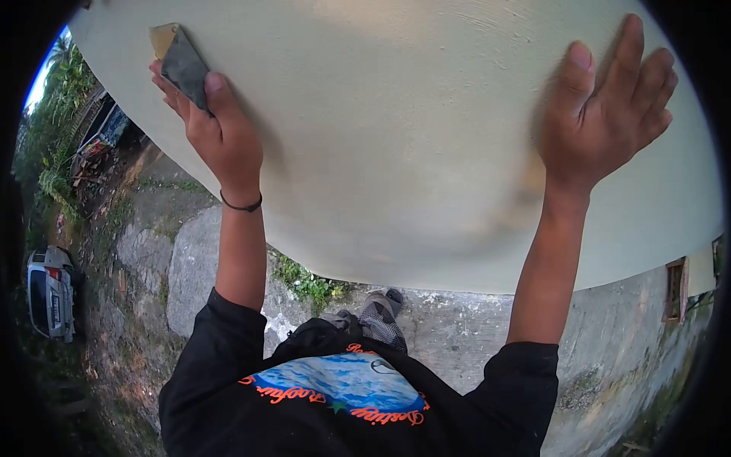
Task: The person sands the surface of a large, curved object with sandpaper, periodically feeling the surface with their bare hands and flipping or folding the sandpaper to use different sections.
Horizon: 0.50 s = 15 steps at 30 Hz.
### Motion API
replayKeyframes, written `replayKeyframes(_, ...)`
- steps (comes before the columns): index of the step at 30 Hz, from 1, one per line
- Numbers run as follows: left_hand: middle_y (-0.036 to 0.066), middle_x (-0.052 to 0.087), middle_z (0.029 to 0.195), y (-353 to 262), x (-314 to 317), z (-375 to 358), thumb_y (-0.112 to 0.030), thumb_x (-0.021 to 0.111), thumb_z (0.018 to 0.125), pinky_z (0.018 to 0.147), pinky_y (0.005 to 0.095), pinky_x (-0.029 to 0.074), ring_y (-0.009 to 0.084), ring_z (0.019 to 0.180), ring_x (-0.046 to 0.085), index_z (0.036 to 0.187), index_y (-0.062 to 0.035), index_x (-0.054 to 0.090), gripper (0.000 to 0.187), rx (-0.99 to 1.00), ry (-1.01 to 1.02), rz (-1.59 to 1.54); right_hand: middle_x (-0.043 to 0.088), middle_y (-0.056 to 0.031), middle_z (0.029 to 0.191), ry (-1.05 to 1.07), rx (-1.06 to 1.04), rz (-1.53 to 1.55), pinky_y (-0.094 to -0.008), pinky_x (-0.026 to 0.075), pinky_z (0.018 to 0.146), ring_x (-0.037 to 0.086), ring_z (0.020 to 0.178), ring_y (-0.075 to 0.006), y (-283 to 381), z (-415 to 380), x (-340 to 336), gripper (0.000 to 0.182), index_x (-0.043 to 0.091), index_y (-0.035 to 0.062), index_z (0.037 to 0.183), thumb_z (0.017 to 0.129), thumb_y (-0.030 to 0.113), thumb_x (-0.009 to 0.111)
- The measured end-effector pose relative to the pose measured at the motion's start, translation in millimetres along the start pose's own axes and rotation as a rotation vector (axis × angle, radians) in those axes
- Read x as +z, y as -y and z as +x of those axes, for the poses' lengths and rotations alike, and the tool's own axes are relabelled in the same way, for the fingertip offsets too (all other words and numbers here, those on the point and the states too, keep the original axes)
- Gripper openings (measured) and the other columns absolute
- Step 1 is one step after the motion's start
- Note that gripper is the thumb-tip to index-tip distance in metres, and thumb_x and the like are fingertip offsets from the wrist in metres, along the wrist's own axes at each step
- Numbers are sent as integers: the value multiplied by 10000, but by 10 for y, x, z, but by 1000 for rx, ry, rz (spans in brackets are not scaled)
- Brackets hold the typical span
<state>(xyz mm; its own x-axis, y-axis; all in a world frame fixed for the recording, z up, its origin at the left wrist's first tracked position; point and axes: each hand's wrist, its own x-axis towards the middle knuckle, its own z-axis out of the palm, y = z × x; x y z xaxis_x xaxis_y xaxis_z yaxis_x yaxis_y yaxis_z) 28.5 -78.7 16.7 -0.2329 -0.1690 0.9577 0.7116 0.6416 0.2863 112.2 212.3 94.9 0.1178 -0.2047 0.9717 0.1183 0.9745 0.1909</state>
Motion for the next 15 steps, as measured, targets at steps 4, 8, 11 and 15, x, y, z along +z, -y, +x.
replayKeyframes(4, 286, 153, 1509, -81, 212, -1209, -43, 432, 756, 1121, 536, -26, 423, 1423, 43, 1391, -41, 410, 635, 2, 116, 40, 506, -123, 1315, -54, -37, -50, -428, 276, 994, 407, 1252, -294, -56, -84, 24, 485, 526, 136, 1305, 934, 440, 454)
replayKeyframes(8, 298, 168, 1497, -199, -64, -2920, -124, 476, 844, 1117, 572, 27, 444, 1411, 73, 1360, -33, 446, 524, -182, 574, -12, 524, -100, 1300, -41, -84, 8, -403, 287, 989, 435, 1233, -271, -49, -29, -27, 477, 529, 113, 1294, 932, 418, 470)
replayKeyframes(11, 309, 131, 1501, -5, -120, -2284, -137, 458, 883, 1108, 580, 31, 466, 1405, 57, 1385, -28, 409, 516, -197, 373, -42, 386, -117, 1454, 28, -66, 70, -421, 187, 1095, 326, 1351, -248, 0, -6, -40, 494, 477, 82, 1351, 959, 380, 432)
replayKeyframes(15, 270, 54, 1528, 219, -104, -654, -217, 393, 975, 1106, 559, 0, 455, 1409, 0, 1443, -1, 280, 527, -85, 40, -36, 617, -123, 1143, 109, -103, 36, -367, 392, 939, 555, 1059, -280, -308, -8, -47, 390, 604, 10, 1156, 955, 317, 472)
